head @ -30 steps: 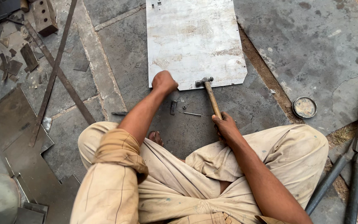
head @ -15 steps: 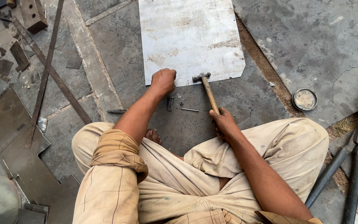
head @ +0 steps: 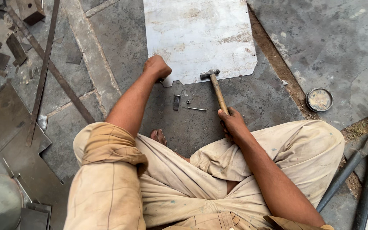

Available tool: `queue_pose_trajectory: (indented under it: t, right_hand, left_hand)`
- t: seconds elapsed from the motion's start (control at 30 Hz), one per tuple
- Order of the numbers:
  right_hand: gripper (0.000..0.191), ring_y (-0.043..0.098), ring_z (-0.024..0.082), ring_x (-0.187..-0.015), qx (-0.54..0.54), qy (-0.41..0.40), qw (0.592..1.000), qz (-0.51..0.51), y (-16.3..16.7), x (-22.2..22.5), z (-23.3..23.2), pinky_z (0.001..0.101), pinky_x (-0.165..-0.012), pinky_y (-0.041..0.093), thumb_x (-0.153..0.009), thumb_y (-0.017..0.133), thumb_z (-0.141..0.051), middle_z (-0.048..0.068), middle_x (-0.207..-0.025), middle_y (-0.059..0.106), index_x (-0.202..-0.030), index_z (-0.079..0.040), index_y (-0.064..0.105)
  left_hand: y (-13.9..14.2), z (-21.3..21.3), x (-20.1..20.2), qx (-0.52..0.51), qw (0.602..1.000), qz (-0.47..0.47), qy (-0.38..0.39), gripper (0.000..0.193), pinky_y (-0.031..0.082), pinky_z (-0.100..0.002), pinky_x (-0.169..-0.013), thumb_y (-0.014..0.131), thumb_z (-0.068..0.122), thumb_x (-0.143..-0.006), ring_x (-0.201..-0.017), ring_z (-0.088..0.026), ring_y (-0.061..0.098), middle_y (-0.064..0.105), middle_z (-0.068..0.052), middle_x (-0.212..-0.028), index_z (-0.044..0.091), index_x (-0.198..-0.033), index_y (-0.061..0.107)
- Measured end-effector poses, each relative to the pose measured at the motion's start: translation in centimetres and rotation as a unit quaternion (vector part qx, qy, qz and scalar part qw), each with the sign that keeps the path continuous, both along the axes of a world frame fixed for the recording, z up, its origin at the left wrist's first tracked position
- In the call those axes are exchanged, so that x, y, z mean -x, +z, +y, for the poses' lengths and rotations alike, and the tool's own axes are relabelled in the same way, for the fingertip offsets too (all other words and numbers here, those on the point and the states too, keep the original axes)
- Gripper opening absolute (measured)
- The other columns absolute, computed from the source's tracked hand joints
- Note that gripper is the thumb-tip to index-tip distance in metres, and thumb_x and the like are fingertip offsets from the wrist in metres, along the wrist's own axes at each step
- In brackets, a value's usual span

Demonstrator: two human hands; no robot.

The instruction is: The person sits on the floor and uses a hammer and a metal punch to create indentations or holes in a rectangular metal sheet. They repeatedly position the punch on the sheet and strike it with the hammer.

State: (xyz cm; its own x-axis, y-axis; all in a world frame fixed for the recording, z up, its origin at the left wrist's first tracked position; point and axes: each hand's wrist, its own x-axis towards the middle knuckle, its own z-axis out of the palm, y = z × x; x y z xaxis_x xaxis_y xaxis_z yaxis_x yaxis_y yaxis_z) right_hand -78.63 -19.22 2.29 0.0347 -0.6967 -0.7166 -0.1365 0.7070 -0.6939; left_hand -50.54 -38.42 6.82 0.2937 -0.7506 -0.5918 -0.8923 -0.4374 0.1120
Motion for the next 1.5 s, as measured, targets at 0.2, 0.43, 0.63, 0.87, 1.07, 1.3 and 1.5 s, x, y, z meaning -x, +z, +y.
queue_pose_trajectory:
  t: [0.2, 0.43, 0.63, 0.87, 1.07, 1.3, 1.5]
  right_hand:
    - [0.057, 0.052, 0.017, -0.051, 0.043, 0.028, 0.994, 0.096, -1.1, 0.3, -0.2, 0.0363, -0.044, 0.041, -0.098, 0.066, -0.044, 0.008, -0.071, 0.058, -0.140, -0.007, 0.055]
    - [0.038, 0.069, 0.029, -0.064, 0.386, 0.172, 0.884, 0.201, 1.9, -1.2, 2.5, 0.0418, -0.061, 0.051, -0.102, 0.068, -0.033, 0.013, -0.079, 0.072, -0.132, -0.013, 0.057]
    - [0.044, 0.071, 0.030, -0.067, 0.475, 0.226, 0.824, 0.209, 4.4, -5.5, 4.3, 0.0445, -0.063, 0.055, -0.099, 0.066, -0.027, 0.014, -0.081, 0.072, -0.140, -0.014, 0.055]
    - [0.043, 0.071, 0.034, -0.067, 0.361, 0.308, 0.834, 0.281, 1.1, -7.1, 2.4, 0.0495, -0.065, 0.054, -0.101, 0.063, -0.035, 0.016, -0.080, 0.072, -0.137, -0.015, 0.055]
    - [0.038, 0.063, 0.026, -0.056, 0.390, 0.222, 0.854, 0.262, 2.0, -6.6, 3.9, 0.0452, -0.055, 0.048, -0.103, 0.062, -0.031, 0.013, -0.067, 0.065, -0.135, -0.012, 0.056]
    - [0.028, 0.057, 0.018, -0.056, 0.477, 0.051, 0.836, 0.265, 3.4, -5.8, 4.7, 0.0378, -0.053, 0.047, -0.105, 0.067, -0.024, 0.008, -0.067, 0.059, -0.127, -0.009, 0.059]
    - [0.027, 0.056, 0.019, -0.056, 0.431, 0.037, 0.853, 0.292, 2.4, -4.2, 4.3, 0.0390, -0.050, 0.045, -0.106, 0.065, -0.028, 0.006, -0.069, 0.059, -0.105, -0.005, 0.051]
  left_hand:
    - [-1.4, 4.2, -2.4, -0.039, 0.977, -0.069, -0.200, 0.022, 0.058, -0.041, -0.082, 0.069, 0.014, -0.082, -0.096, -0.032, 0.072, 0.076, -0.019, -0.108, 0.005, -0.099, 0.080]
    - [1.5, 4.4, -7.4, 0.124, 0.992, 0.004, -0.010, 0.033, 0.053, -0.046, -0.095, 0.078, 0.035, -0.083, -0.111, -0.032, 0.068, 0.074, -0.012, -0.115, 0.016, -0.111, 0.078]
    - [3.6, 2.5, -7.4, 0.179, 0.973, 0.096, 0.113, 0.036, 0.052, -0.043, -0.095, 0.074, 0.039, -0.088, -0.106, -0.024, 0.071, 0.077, -0.009, -0.109, 0.014, -0.113, 0.077]
    - [3.1, 1.4, -6.0, 0.196, 0.968, 0.097, 0.126, 0.047, 0.057, -0.043, -0.084, 0.075, 0.041, -0.087, -0.096, -0.026, 0.069, 0.067, -0.014, -0.107, 0.005, -0.115, 0.065]
    - [2.1, 1.4, -6.0, 0.194, 0.976, 0.067, 0.072, 0.033, 0.058, -0.043, -0.087, 0.071, 0.032, -0.091, -0.102, -0.028, 0.071, 0.072, -0.014, -0.111, 0.007, -0.111, 0.070]
    - [1.2, 1.9, -4.8, 0.151, 0.985, 0.083, 0.011, 0.034, 0.057, -0.045, -0.091, 0.072, 0.035, -0.091, -0.104, -0.028, 0.072, 0.074, -0.015, -0.111, 0.006, -0.109, 0.073]
    - [0.6, 3.2, -2.3, 0.120, 0.977, 0.086, -0.152, 0.024, 0.055, -0.046, -0.094, 0.071, 0.027, -0.091, -0.105, -0.026, 0.071, 0.074, -0.010, -0.114, 0.017, -0.112, 0.077]
